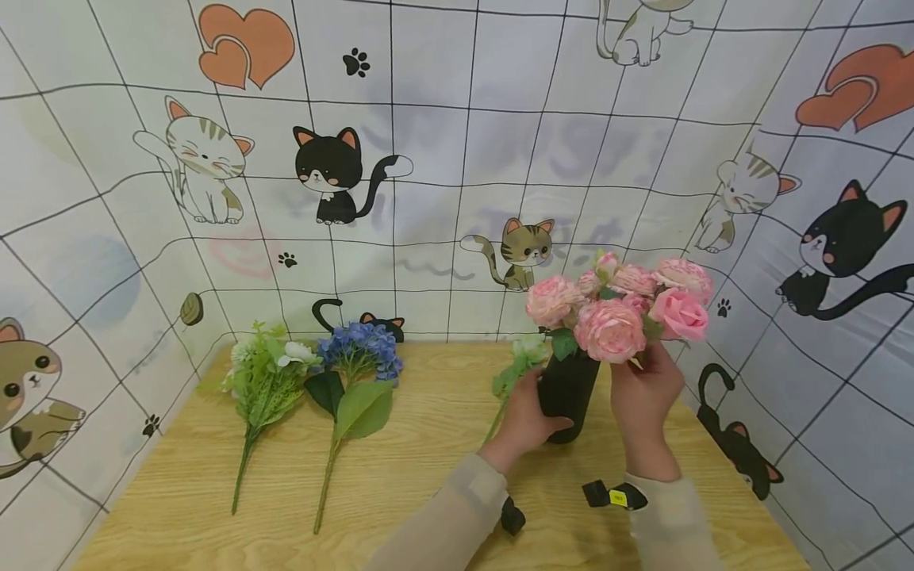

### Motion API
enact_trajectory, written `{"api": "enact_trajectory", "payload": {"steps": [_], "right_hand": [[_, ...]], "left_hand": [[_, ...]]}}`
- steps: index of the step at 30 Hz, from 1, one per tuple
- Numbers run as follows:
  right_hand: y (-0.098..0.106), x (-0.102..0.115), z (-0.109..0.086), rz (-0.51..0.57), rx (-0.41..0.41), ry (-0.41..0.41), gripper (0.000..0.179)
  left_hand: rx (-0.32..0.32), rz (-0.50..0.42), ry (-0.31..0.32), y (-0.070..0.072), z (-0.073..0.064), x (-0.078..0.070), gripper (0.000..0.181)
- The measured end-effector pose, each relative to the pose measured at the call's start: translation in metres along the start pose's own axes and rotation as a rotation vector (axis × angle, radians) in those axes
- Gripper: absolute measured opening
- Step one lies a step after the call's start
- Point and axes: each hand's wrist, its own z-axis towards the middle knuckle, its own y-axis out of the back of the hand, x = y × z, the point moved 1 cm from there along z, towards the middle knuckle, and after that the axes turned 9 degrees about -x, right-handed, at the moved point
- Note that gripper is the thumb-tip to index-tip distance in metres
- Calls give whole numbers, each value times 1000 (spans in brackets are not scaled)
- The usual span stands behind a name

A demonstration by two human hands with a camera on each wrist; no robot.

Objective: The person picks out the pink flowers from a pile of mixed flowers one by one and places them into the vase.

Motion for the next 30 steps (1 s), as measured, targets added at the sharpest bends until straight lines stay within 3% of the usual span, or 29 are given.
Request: {"api": "enact_trajectory", "payload": {"steps": [11, 23, 30], "right_hand": [[-6, -20, -7, -176, 79, -7, 22], [-1, -13, 0, -288, 177, 45, 23], [7, -5, 7, -370, 257, 17, 23]], "left_hand": [[32, -13, 10, 0, 1, 0, 97], [11, -8, -8, -2, 1, 3, 94], [9, -5, -9, -1, -1, 3, 94]]}}
